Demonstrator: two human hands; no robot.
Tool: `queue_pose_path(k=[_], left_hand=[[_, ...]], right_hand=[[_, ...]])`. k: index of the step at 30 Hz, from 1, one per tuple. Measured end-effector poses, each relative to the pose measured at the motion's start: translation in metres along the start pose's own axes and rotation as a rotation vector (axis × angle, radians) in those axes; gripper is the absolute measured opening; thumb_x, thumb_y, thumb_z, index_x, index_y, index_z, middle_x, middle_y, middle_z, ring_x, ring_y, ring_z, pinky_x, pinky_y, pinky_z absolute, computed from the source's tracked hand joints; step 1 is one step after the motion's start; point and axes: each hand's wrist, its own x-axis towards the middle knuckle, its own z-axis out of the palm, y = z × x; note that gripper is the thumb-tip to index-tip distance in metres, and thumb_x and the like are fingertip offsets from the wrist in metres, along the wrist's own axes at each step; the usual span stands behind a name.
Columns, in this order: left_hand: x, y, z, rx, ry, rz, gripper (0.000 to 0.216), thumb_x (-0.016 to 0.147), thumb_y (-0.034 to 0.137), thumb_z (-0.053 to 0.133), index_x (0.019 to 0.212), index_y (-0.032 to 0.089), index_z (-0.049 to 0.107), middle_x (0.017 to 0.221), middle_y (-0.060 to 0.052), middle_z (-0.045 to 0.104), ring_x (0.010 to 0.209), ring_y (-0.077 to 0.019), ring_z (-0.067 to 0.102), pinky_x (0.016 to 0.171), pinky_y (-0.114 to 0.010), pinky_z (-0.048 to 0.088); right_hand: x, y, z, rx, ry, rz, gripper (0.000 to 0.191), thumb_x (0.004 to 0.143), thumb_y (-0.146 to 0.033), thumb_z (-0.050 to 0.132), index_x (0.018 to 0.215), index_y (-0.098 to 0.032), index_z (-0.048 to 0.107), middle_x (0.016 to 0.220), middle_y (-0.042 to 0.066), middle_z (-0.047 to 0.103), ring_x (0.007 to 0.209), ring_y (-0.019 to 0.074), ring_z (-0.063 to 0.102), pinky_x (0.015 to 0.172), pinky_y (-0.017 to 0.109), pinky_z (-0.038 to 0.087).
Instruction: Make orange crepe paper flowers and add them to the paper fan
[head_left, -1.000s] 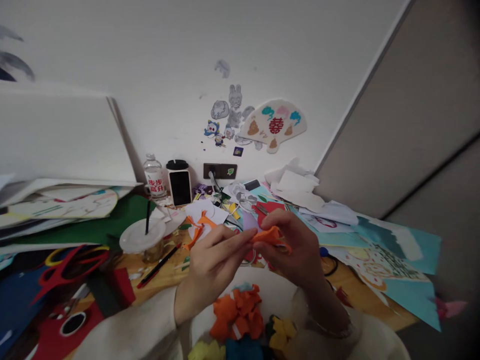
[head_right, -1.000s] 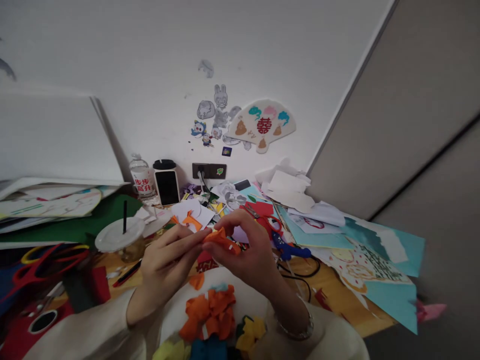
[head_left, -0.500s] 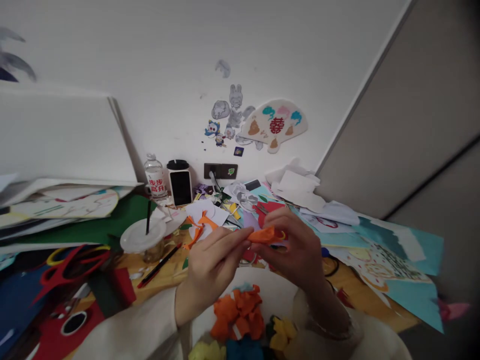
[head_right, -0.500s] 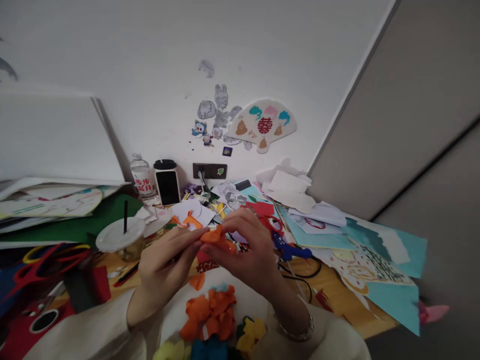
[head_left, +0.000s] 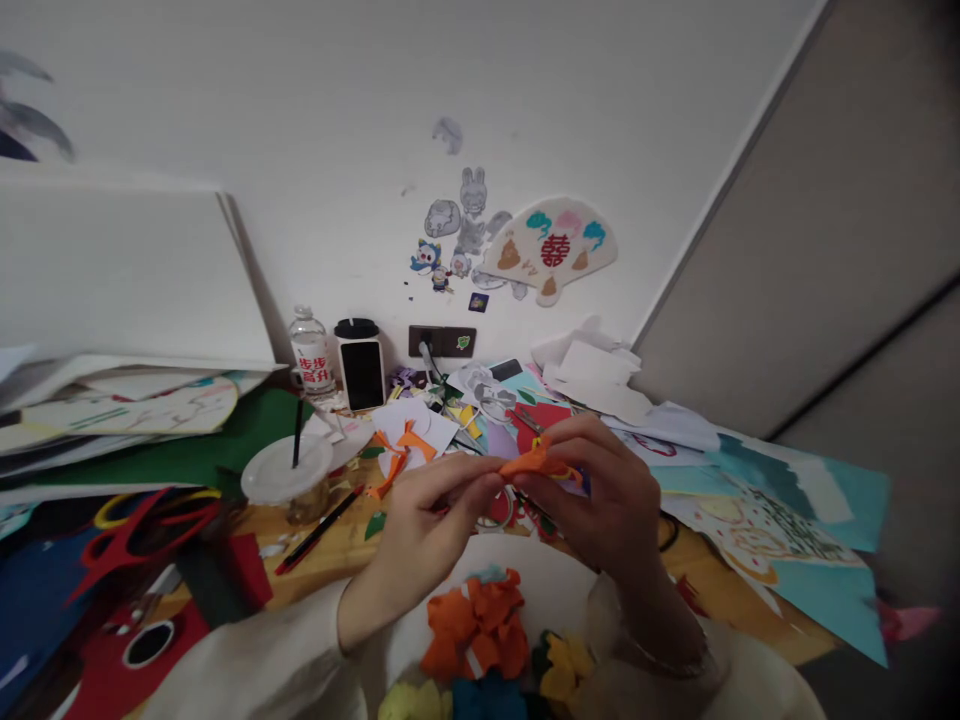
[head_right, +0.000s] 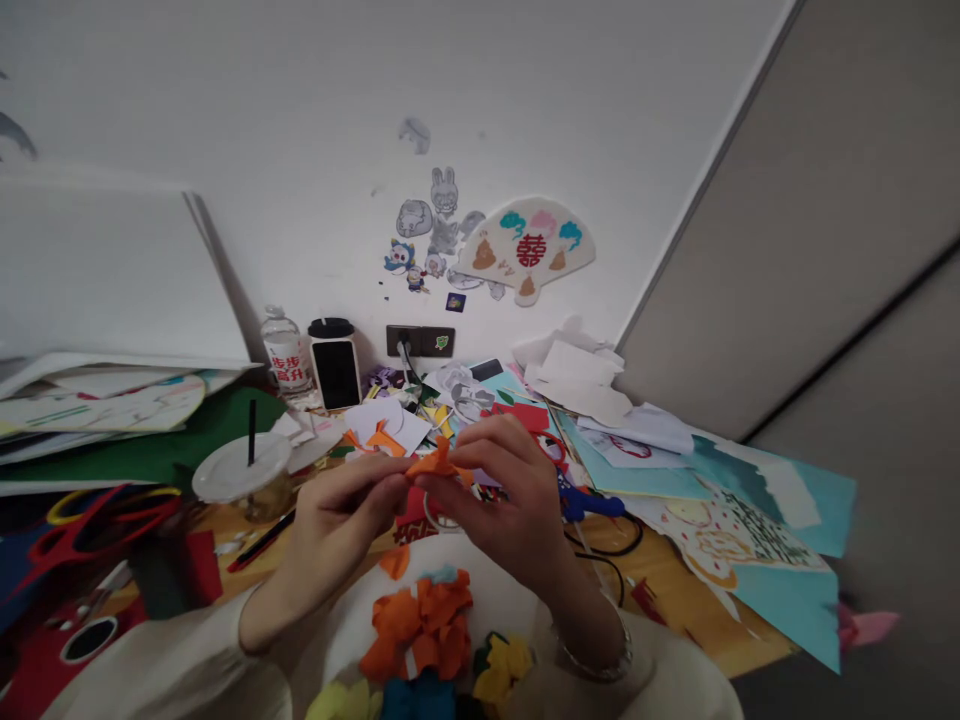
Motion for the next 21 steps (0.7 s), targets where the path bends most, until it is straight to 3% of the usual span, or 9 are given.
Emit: queue_pose_path(k=[4,10,14,21], left_hand=[[-0.002,-0.001,0.001,-0.087,-0.052,-0.105,0.018,0.088,0.026,0.055,0.086,0.016,0.07,0.064,-0.001,0.064,0.052,-0.0069,0.051,0.047,-0.016,0.038],[0.0,0.0,0.002,-0.209,-0.112,-0.242,0.028,0.088,0.036,0.052,0.078,0.014,0.065,0.053,0.002,0.049,0.044,-0.0057,0.039,0.04,-0.016,0.03],[0.002,0.003,0.002,-0.244,-0.128,-0.28,0.031,0.087,0.04,0.051,0.073,0.014,0.06,0.052,0.003,0.045,0.044,-0.0058,0.038,0.039,-0.016,0.03],[0.003,0.001,-0.001,-0.315,-0.267,-0.286,0.031,0.09,0.041,0.047,0.08,0.015,0.06,0.056,0.003,0.044,0.044,-0.0062,0.035,0.04,-0.018,0.028]], right_hand=[[-0.001,-0.002,-0.003,-0.055,-0.007,-0.029,0.023,0.07,-0.008,0.075,0.084,-0.02,0.061,0.081,0.001,0.06,0.075,0.0139,0.054,0.066,0.029,0.044],[0.001,-0.004,-0.004,-0.062,-0.002,-0.053,0.017,0.072,-0.016,0.075,0.082,-0.019,0.062,0.077,0.001,0.06,0.072,0.014,0.054,0.065,0.029,0.044],[0.003,-0.003,-0.006,-0.034,-0.082,-0.037,0.017,0.071,-0.016,0.076,0.083,-0.018,0.063,0.078,0.001,0.06,0.074,0.0141,0.054,0.067,0.029,0.045],[0.003,-0.001,-0.012,-0.007,-0.139,-0.041,0.013,0.074,-0.015,0.072,0.077,-0.019,0.06,0.078,0.001,0.059,0.074,0.0147,0.053,0.066,0.03,0.045]])
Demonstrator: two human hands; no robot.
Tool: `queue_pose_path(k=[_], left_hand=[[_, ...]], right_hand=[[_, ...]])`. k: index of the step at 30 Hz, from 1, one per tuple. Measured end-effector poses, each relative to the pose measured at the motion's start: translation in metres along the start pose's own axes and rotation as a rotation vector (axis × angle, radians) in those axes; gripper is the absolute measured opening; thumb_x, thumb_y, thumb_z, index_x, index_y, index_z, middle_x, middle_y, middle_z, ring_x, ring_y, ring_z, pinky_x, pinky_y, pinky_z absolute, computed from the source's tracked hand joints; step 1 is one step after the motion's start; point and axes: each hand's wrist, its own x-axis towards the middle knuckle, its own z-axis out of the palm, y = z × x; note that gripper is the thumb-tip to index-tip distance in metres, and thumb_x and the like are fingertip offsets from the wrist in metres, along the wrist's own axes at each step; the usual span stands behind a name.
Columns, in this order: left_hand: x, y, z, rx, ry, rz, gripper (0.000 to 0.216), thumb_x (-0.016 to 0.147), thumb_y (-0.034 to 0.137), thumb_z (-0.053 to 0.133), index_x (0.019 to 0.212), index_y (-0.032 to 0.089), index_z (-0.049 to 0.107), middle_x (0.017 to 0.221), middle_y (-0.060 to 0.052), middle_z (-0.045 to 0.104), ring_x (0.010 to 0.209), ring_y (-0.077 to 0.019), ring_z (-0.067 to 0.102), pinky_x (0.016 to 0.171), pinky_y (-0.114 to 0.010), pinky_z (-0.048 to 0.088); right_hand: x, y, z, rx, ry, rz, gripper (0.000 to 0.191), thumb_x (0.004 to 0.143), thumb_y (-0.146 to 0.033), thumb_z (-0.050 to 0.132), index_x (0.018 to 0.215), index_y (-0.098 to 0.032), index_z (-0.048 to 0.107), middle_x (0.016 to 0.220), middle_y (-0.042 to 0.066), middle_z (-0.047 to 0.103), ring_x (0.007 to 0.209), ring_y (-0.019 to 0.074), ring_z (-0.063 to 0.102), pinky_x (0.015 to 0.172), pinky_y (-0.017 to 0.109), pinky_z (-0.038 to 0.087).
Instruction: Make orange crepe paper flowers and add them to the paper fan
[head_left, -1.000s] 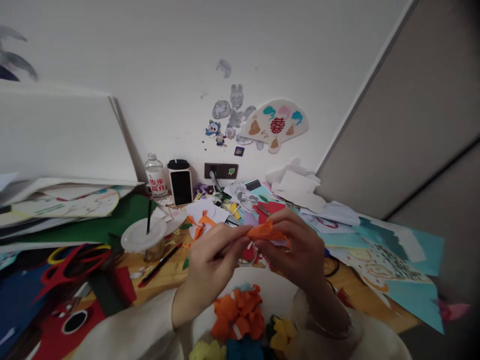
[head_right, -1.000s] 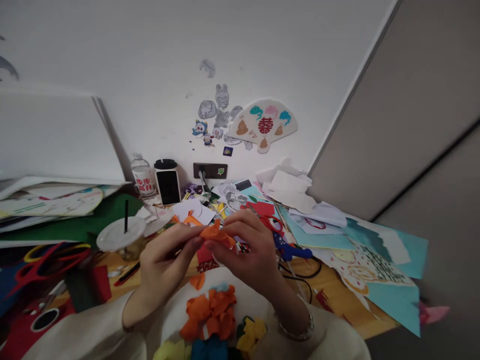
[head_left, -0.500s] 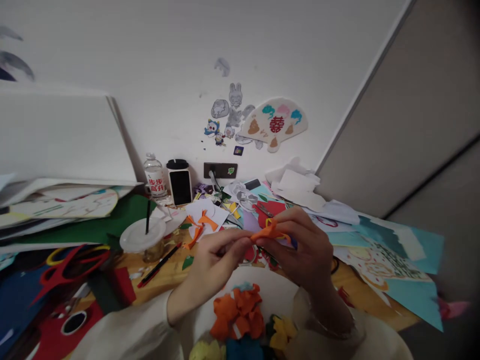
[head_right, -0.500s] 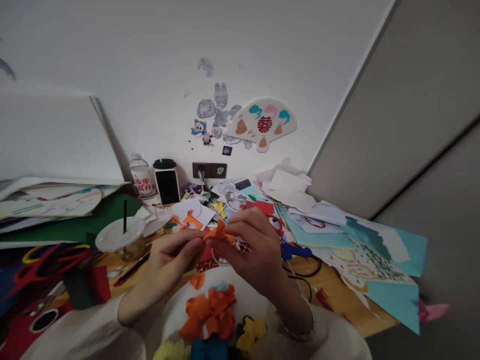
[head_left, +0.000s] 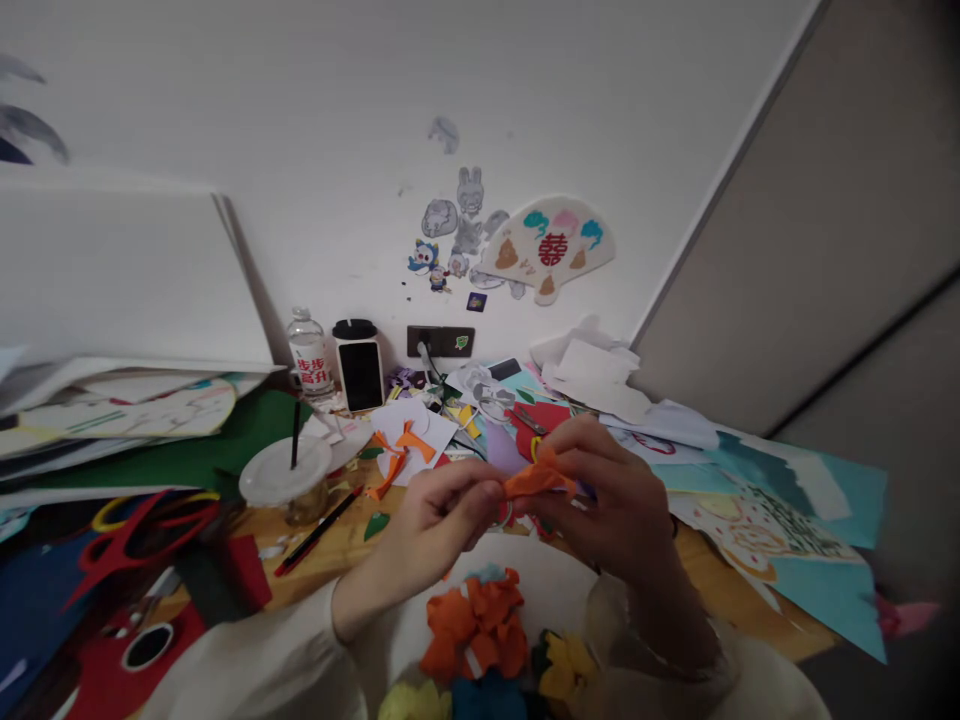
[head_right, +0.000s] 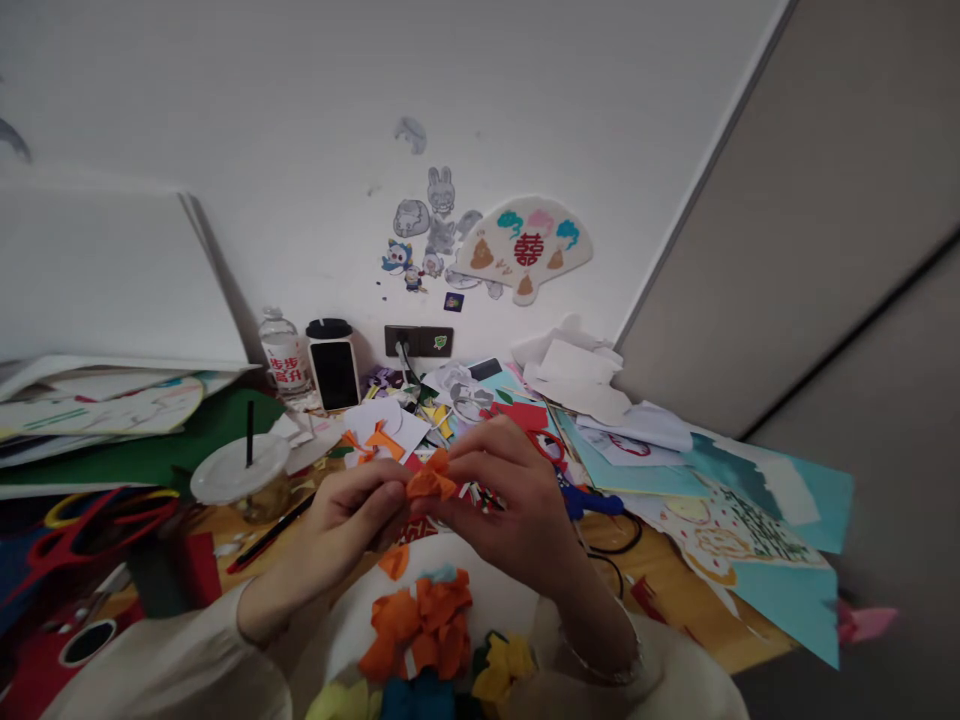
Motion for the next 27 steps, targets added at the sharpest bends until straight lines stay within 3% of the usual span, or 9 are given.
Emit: queue_pose_path(k=[5,11,15,22,24,27], left_hand=[[0.001,0.0,-0.006,0.161,-0.082,0.066,0.035,0.091,0.042,0.044,0.072,0.015,0.057,0.06,0.0,0.049,0.052,-0.0085,0.04,0.046,-0.019,0.033],[-0.001,-0.008,-0.008,-0.11,-0.178,-0.113,0.041,0.086,0.052,0.048,0.066,0.016,0.051,0.059,0.001,0.039,0.051,-0.0087,0.033,0.045,-0.022,0.028],[-0.002,-0.005,-0.012,-0.218,-0.355,-0.205,0.043,0.083,0.052,0.05,0.061,0.016,0.049,0.055,0.003,0.032,0.05,-0.0092,0.028,0.046,-0.024,0.022],[-0.001,-0.004,-0.017,-0.388,-0.621,-0.429,0.038,0.077,0.05,0.056,0.06,0.016,0.05,0.05,0.004,0.028,0.044,-0.0077,0.021,0.043,-0.026,0.013],[0.001,-0.002,-0.015,-0.378,-0.618,-0.426,0.041,0.076,0.053,0.054,0.058,0.018,0.045,0.049,0.004,0.028,0.044,-0.0081,0.022,0.043,-0.027,0.014],[0.003,0.004,-0.013,-0.253,-0.484,-0.336,0.046,0.081,0.059,0.045,0.061,0.018,0.041,0.055,0.002,0.035,0.05,-0.0094,0.027,0.046,-0.026,0.019]], right_hand=[[0.001,-0.001,-0.001,-0.041,-0.016,-0.02,0.011,0.075,-0.015,0.07,0.075,-0.021,0.061,0.077,0.001,0.06,0.074,0.0152,0.053,0.066,0.03,0.044],[0.001,-0.006,0.001,-0.058,-0.034,-0.04,0.016,0.071,-0.012,0.074,0.075,-0.02,0.061,0.075,0.002,0.06,0.075,0.0159,0.053,0.067,0.031,0.044],[-0.001,-0.01,0.001,-0.045,-0.059,-0.06,0.017,0.069,-0.015,0.076,0.075,-0.02,0.061,0.073,0.001,0.06,0.073,0.0157,0.052,0.066,0.031,0.044],[-0.002,-0.01,0.01,0.137,-0.133,-0.072,0.018,0.076,-0.036,0.072,0.087,-0.023,0.068,0.077,0.002,0.062,0.074,0.0155,0.055,0.068,0.032,0.045],[0.001,-0.009,0.013,0.202,-0.119,-0.081,0.016,0.078,-0.037,0.07,0.081,-0.021,0.069,0.074,0.002,0.062,0.072,0.0149,0.054,0.067,0.031,0.045],[0.004,-0.005,0.016,0.23,-0.037,-0.038,0.019,0.078,-0.036,0.069,0.072,-0.018,0.066,0.07,0.003,0.061,0.069,0.0147,0.054,0.064,0.03,0.045]])
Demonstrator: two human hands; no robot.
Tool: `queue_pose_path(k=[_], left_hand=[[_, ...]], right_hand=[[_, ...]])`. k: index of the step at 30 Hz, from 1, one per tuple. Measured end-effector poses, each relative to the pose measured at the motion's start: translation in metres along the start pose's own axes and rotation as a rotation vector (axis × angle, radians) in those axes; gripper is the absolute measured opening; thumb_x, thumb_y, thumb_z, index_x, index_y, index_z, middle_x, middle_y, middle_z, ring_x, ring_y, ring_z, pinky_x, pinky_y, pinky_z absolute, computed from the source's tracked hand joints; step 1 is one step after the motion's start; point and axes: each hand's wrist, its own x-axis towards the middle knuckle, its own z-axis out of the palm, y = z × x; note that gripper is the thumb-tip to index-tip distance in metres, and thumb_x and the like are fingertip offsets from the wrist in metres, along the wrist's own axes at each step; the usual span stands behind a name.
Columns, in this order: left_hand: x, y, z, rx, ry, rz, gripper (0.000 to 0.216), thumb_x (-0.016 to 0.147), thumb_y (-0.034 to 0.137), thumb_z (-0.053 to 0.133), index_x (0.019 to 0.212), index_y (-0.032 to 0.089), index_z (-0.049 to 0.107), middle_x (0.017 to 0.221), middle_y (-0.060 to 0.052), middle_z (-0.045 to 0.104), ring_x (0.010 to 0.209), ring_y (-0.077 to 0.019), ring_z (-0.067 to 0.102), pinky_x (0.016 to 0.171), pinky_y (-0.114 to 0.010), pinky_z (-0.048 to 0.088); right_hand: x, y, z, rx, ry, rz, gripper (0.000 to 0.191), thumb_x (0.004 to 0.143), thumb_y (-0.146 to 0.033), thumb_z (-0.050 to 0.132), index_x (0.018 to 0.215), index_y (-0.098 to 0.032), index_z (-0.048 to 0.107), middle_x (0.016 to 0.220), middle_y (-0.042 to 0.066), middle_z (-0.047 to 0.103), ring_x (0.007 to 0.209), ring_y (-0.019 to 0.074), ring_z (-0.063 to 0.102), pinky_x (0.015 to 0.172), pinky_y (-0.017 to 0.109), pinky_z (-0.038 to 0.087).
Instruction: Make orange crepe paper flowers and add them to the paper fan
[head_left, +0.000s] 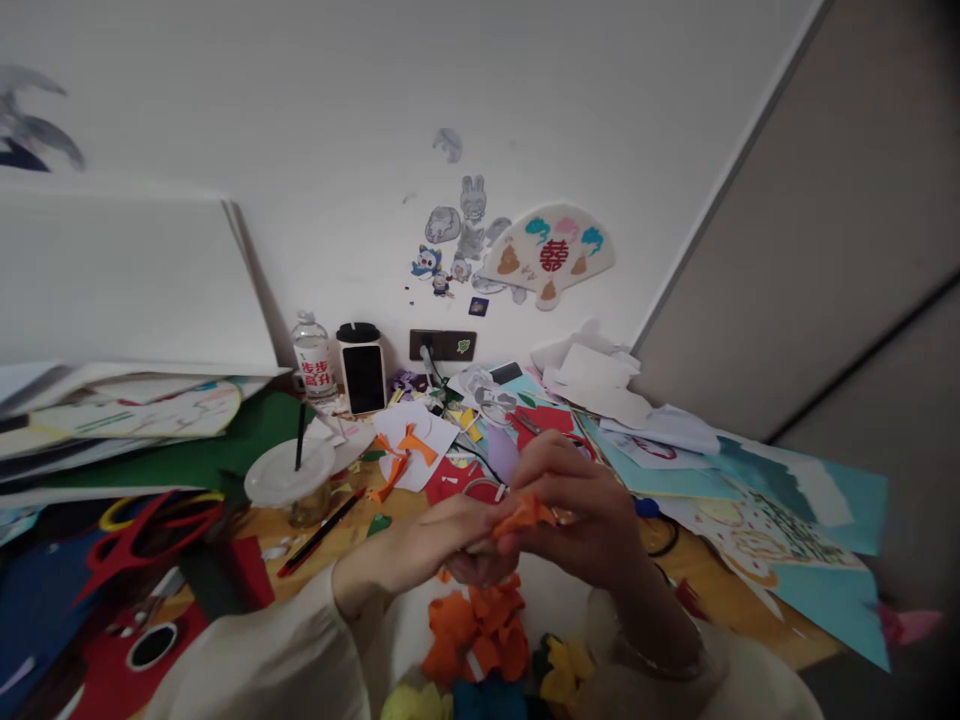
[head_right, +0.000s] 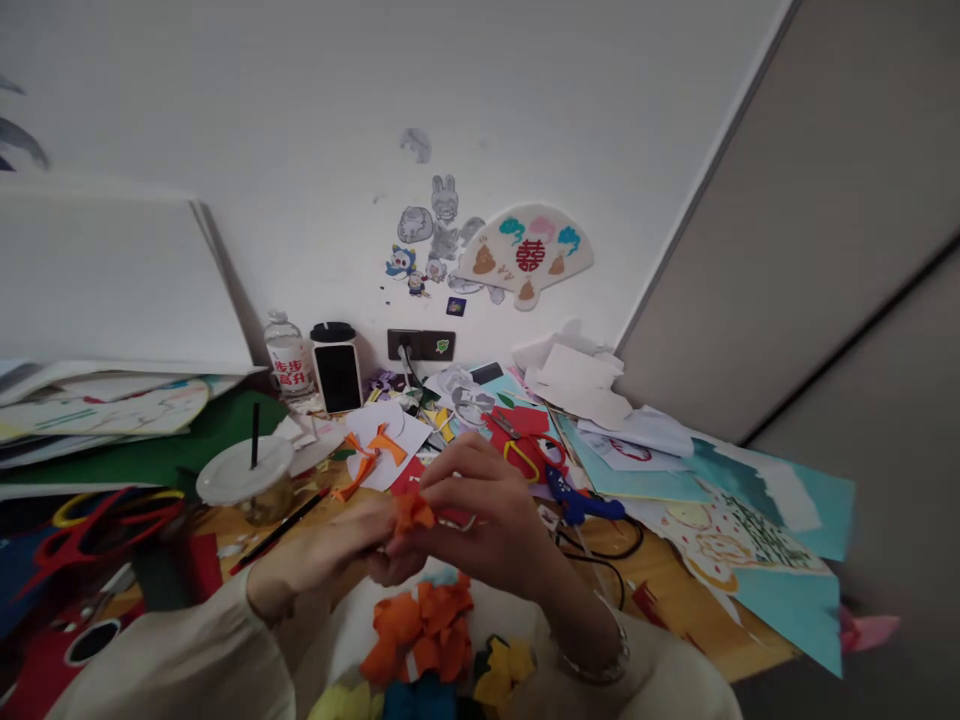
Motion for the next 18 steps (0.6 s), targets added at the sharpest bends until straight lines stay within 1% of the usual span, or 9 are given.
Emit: queue_pose_path(k=[3,6,9,11,13,15,18], left_hand=[[0.0,0.004,0.004,0.069,0.123,0.089,0.043,0.085,0.058,0.042,0.071,0.018,0.045,0.062,0.002,0.038,0.054,-0.0099,0.029,0.048,-0.024,0.024],[0.001,0.005,0.008,0.148,0.203,0.155,0.034,0.087,0.051,0.045,0.078,0.018,0.049,0.065,0.001,0.041,0.057,-0.0106,0.033,0.05,-0.023,0.03],[0.001,0.004,0.009,0.189,0.238,0.194,0.035,0.09,0.047,0.043,0.073,0.017,0.049,0.063,0.001,0.041,0.055,-0.0097,0.034,0.048,-0.022,0.031],[0.001,0.004,0.009,0.207,0.243,0.213,0.039,0.09,0.049,0.041,0.068,0.017,0.047,0.059,0.002,0.04,0.052,-0.0092,0.034,0.046,-0.022,0.031],[0.0,0.003,0.007,0.261,0.255,0.223,0.043,0.091,0.05,0.039,0.066,0.017,0.048,0.059,0.001,0.042,0.051,-0.0094,0.036,0.045,-0.021,0.033],[-0.002,0.004,0.006,0.366,0.273,0.235,0.043,0.092,0.047,0.037,0.068,0.016,0.053,0.059,0.0,0.047,0.053,-0.0098,0.039,0.047,-0.021,0.036],[-0.005,0.008,0.005,0.565,0.281,0.245,0.038,0.094,0.037,0.035,0.074,0.015,0.059,0.064,-0.002,0.056,0.057,-0.0109,0.047,0.052,-0.021,0.04]], right_hand=[[0.001,0.005,0.0,-0.017,0.106,0.087,0.02,0.076,-0.033,0.071,0.066,-0.018,0.062,0.067,0.001,0.059,0.065,0.0138,0.053,0.06,0.028,0.045],[0.0,0.01,0.001,-0.014,0.156,0.168,0.023,0.075,-0.033,0.072,0.063,-0.018,0.061,0.065,0.0,0.056,0.064,0.0135,0.052,0.06,0.027,0.044],[-0.001,0.014,0.002,0.088,0.099,0.201,0.02,0.078,-0.038,0.069,0.072,-0.019,0.066,0.069,0.001,0.058,0.069,0.0151,0.054,0.063,0.029,0.046],[-0.002,0.016,0.003,0.175,0.036,0.207,0.019,0.081,-0.039,0.066,0.083,-0.021,0.069,0.075,0.003,0.06,0.074,0.0158,0.057,0.066,0.03,0.048],[-0.003,0.018,0.003,0.238,-0.01,0.223,0.02,0.083,-0.039,0.063,0.088,-0.022,0.071,0.08,0.003,0.06,0.075,0.0157,0.058,0.067,0.031,0.05],[-0.004,0.019,0.003,0.276,-0.018,0.251,0.022,0.081,-0.042,0.064,0.083,-0.022,0.071,0.08,0.004,0.058,0.075,0.016,0.058,0.067,0.032,0.052],[-0.002,0.018,0.003,0.316,0.016,0.267,0.025,0.073,-0.044,0.071,0.071,-0.02,0.068,0.077,0.003,0.057,0.073,0.0159,0.058,0.066,0.032,0.051]])
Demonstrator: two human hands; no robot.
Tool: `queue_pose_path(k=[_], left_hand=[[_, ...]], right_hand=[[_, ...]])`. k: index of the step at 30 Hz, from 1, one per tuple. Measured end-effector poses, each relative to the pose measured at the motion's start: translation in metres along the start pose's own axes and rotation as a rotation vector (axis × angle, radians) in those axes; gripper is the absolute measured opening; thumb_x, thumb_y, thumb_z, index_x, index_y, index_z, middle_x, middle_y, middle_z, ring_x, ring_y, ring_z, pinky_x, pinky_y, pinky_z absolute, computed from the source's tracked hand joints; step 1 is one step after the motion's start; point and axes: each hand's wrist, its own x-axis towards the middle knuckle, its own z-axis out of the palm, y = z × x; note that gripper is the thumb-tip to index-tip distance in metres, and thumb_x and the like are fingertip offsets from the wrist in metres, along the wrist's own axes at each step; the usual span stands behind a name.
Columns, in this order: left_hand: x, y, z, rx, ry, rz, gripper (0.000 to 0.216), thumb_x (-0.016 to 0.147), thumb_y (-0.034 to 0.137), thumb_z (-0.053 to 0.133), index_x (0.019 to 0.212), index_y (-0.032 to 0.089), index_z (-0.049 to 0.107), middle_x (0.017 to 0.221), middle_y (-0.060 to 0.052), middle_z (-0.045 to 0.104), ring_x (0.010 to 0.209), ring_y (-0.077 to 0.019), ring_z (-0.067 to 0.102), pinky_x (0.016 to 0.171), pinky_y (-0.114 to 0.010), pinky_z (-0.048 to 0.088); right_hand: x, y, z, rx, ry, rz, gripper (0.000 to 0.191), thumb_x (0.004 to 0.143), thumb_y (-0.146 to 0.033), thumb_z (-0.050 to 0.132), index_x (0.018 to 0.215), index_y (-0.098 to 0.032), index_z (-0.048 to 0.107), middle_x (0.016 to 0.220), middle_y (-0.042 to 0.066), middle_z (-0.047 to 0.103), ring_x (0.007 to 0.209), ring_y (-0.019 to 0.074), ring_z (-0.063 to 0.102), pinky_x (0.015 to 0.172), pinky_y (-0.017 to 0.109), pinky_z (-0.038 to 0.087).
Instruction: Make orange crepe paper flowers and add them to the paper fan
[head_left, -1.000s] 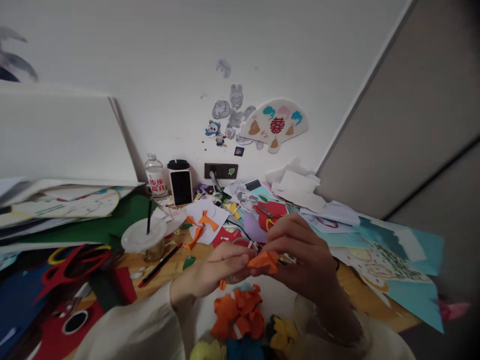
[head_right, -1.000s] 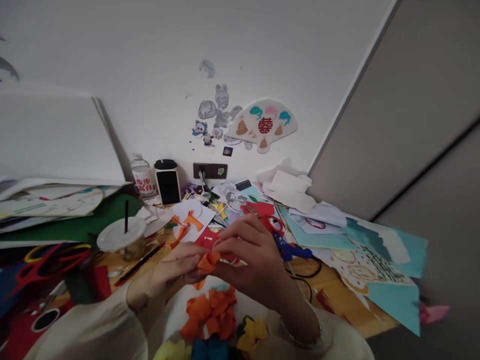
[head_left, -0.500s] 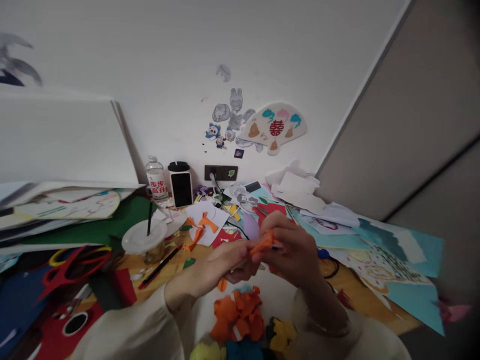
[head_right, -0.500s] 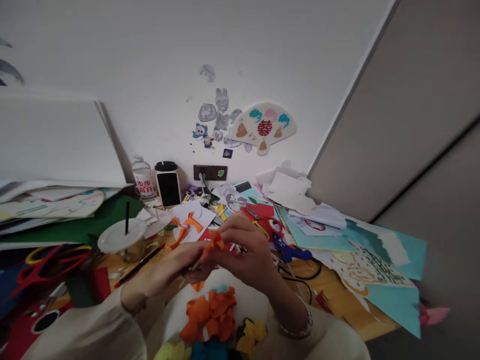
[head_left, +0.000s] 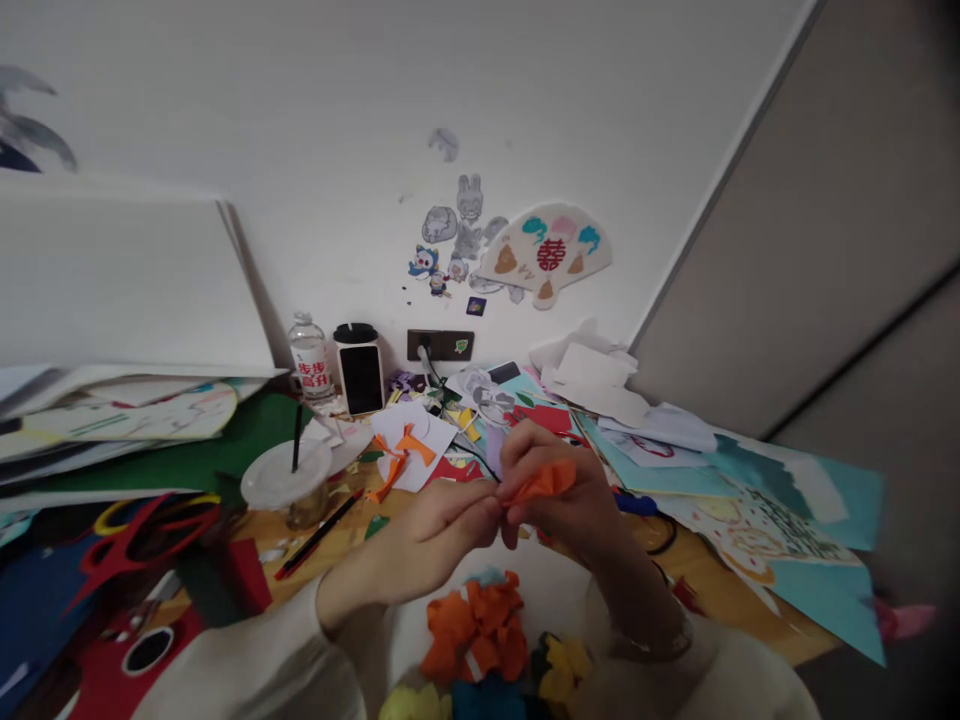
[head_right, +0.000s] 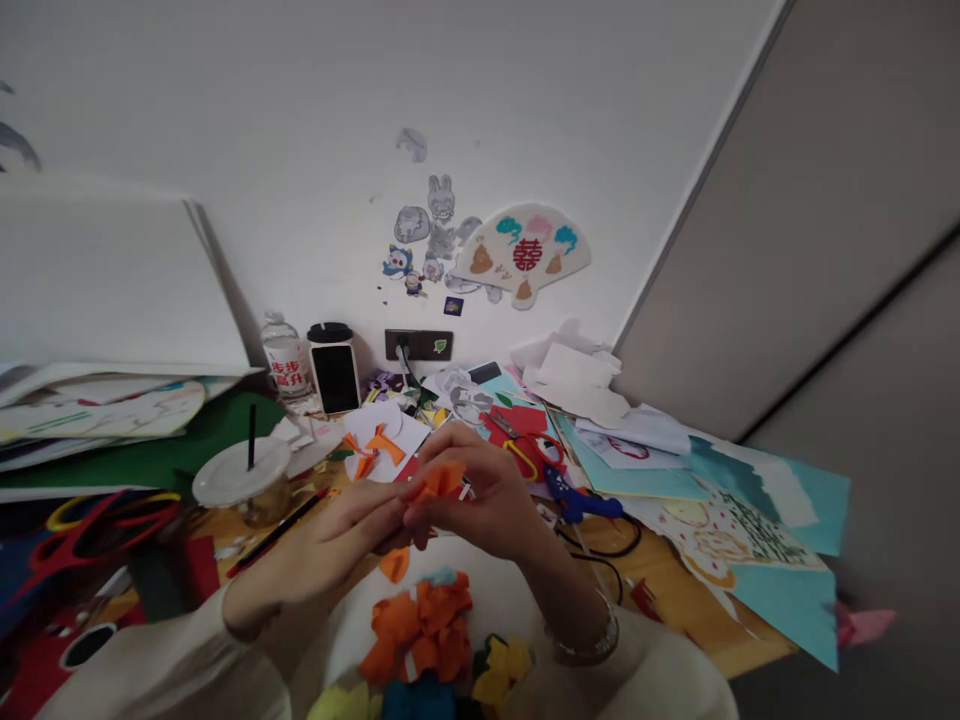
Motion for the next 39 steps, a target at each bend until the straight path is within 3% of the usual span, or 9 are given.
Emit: queue_pose_path(k=[5,12,21,32,39], left_hand=[[0.001,0.004,-0.004,0.213,0.041,0.08,0.032,0.094,0.026,0.037,0.069,0.016,0.056,0.064,0.0,0.057,0.059,-0.0105,0.05,0.057,-0.021,0.04],[0.002,-0.003,-0.006,0.356,0.044,0.101,0.031,0.095,0.027,0.036,0.072,0.017,0.054,0.066,0.002,0.053,0.06,-0.0095,0.048,0.059,-0.021,0.037],[0.002,-0.013,-0.006,0.408,0.153,0.262,0.018,0.09,0.022,0.045,0.074,0.017,0.048,0.069,0.002,0.046,0.062,-0.0105,0.044,0.057,-0.022,0.034],[0.004,-0.018,-0.006,0.506,0.178,0.341,0.009,0.09,0.018,0.046,0.087,0.018,0.054,0.078,-0.002,0.054,0.07,-0.0127,0.05,0.061,-0.023,0.038],[0.001,-0.018,-0.009,0.539,0.208,0.371,0.011,0.09,0.015,0.046,0.091,0.017,0.057,0.071,-0.001,0.053,0.062,-0.0112,0.048,0.055,-0.022,0.036]], right_hand=[[0.001,0.002,0.001,0.055,-0.013,-0.06,0.025,0.072,-0.041,0.074,0.068,-0.019,0.062,0.075,0.001,0.055,0.072,0.0141,0.056,0.065,0.029,0.047],[-0.004,0.008,0.004,0.051,0.034,-0.103,0.031,0.067,-0.033,0.08,0.068,-0.02,0.051,0.074,-0.002,0.053,0.071,0.013,0.052,0.065,0.029,0.043],[0.001,-0.001,0.001,-0.068,0.001,-0.161,0.009,0.078,-0.027,0.07,0.085,-0.021,0.069,0.081,0.002,0.061,0.08,0.0152,0.057,0.073,0.031,0.046],[0.002,-0.002,-0.001,-0.083,0.007,-0.183,0.008,0.075,-0.025,0.073,0.077,-0.022,0.067,0.078,0.002,0.058,0.077,0.0156,0.056,0.073,0.032,0.045],[-0.001,0.003,-0.002,-0.092,-0.001,-0.19,0.016,0.078,-0.032,0.071,0.092,-0.025,0.067,0.087,0.003,0.062,0.084,0.0175,0.057,0.078,0.035,0.046]])
